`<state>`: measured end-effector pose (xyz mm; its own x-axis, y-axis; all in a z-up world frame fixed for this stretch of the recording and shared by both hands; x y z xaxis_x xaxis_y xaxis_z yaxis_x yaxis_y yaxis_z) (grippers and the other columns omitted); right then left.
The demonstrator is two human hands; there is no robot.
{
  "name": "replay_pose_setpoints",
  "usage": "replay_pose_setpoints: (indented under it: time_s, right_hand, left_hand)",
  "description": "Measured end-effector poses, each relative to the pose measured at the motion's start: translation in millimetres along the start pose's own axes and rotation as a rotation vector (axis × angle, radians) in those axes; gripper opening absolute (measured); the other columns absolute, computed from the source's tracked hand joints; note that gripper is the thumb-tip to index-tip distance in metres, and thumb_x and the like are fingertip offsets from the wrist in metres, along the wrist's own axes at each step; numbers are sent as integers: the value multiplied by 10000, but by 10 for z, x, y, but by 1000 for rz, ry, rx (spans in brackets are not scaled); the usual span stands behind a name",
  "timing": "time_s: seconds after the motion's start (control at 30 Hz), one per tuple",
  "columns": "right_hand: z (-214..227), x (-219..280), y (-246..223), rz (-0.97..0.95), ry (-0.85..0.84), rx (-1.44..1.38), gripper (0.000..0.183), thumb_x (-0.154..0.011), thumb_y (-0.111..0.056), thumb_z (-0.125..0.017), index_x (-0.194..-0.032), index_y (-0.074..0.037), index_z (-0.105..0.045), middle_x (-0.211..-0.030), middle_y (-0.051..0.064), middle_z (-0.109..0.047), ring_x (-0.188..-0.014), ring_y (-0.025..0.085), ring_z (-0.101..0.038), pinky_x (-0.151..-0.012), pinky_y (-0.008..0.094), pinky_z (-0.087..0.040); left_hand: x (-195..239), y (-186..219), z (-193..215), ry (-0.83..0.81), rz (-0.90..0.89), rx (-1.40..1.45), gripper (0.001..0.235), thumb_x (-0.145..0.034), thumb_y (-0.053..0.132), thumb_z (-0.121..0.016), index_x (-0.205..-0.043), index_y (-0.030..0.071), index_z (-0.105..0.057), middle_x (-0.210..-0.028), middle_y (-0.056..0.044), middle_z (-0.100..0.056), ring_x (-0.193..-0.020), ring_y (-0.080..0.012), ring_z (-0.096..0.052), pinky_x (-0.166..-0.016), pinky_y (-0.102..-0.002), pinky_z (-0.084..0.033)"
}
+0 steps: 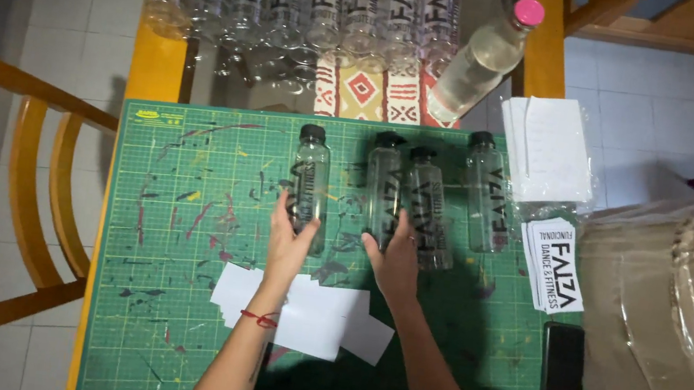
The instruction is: The person arranges clear plastic water bottles on a table, placing them in rows. They then handle a stack of white paper sheets and printed labels, sorting and stacking them on a green cutting mat.
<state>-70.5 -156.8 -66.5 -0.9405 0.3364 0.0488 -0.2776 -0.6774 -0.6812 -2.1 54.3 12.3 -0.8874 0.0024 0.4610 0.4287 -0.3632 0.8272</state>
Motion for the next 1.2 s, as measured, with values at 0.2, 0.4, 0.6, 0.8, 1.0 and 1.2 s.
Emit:
replay_pose_setpoints:
  time_s: [0.2, 0.4, 0.6, 0.8, 1.0, 1.2]
  right_hand:
    - [92, 16, -214, -140, -164, -29, 1091, -1006, -718, -577, -1772, -102, -105, -1690, 346, -328, -1518, 511, -424, -1167, 673, -429]
    - [324, -36, -765, -206, -240, -331, 1061, -1007, -528, -708, -1767, -161, -65, -1755, 243, -218, -1465, 471, -495, -1163, 608, -476]
    - [282, -949, -1587, 100, -157, -632, 868, -1062, -348, -572, -1751, -86, -114, -1741, 337, -263, -1578, 513, -324, -1253, 652, -325]
    - [-211, -2438, -2369, 406, -139, -447, 979, -1060, -516, -642, -1716, 36, -171, -1686, 420, -287, -1567, 566, -308, -1310, 601, -276]
    - [-1030, -3441, -2960, 113, -107, -47, 922, -1045, -662, -585, -1751, -218, -189, -1636, 201, -440, -1512, 418, -516, -1263, 594, -392]
    - [-1126, -3642, -3388, 16, -138, 24, 909, -1041, -617, -430, -1741, -154, -80, -1687, 258, -307, -1417, 503, -519, -1149, 636, -406]
  left_hand:
    - [-220, -444, -95, -43, 3, 107, 971, -919, 289, -797, -1722, 118, -279, -1697, -292, -357, -1603, -468, -334, -1325, -543, -307]
    - [-123, -96, 421, 189, -164, 274, 870, -965, 288, -804, -1686, 55, -377, -1611, -351, -467, -1528, -521, -416, -1260, -576, -367]
    - [-839, 580, 1334, 392, -482, 148, 785, -1027, 278, -773, -1676, 29, -409, -1580, -344, -500, -1496, -539, -454, -1251, -646, -322]
    - [-2489, 930, 2053, 605, -789, -123, 774, -1090, 410, -809, -1670, 57, -437, -1559, -300, -536, -1474, -529, -487, -1228, -718, -265]
    - [-3560, 1387, 2220, 518, -575, -266, 837, -1079, 559, -749, -1683, 100, -396, -1574, -244, -536, -1490, -439, -484, -1225, -598, -329]
    - [-4198, 1488, 2094, 539, -477, -365, 887, -998, 647, -601, -1652, 85, -390, -1597, -225, -543, -1458, -462, -486, -1169, -638, -352]
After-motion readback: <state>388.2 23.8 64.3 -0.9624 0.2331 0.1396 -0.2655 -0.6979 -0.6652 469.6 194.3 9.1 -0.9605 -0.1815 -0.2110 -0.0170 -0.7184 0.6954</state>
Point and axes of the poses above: each hand's wrist, its own x-axis away from the middle knuckle, its own z-axis out of the back of the hand, y = z × x, the point moved 1 cm from there along -x, towards the middle knuckle
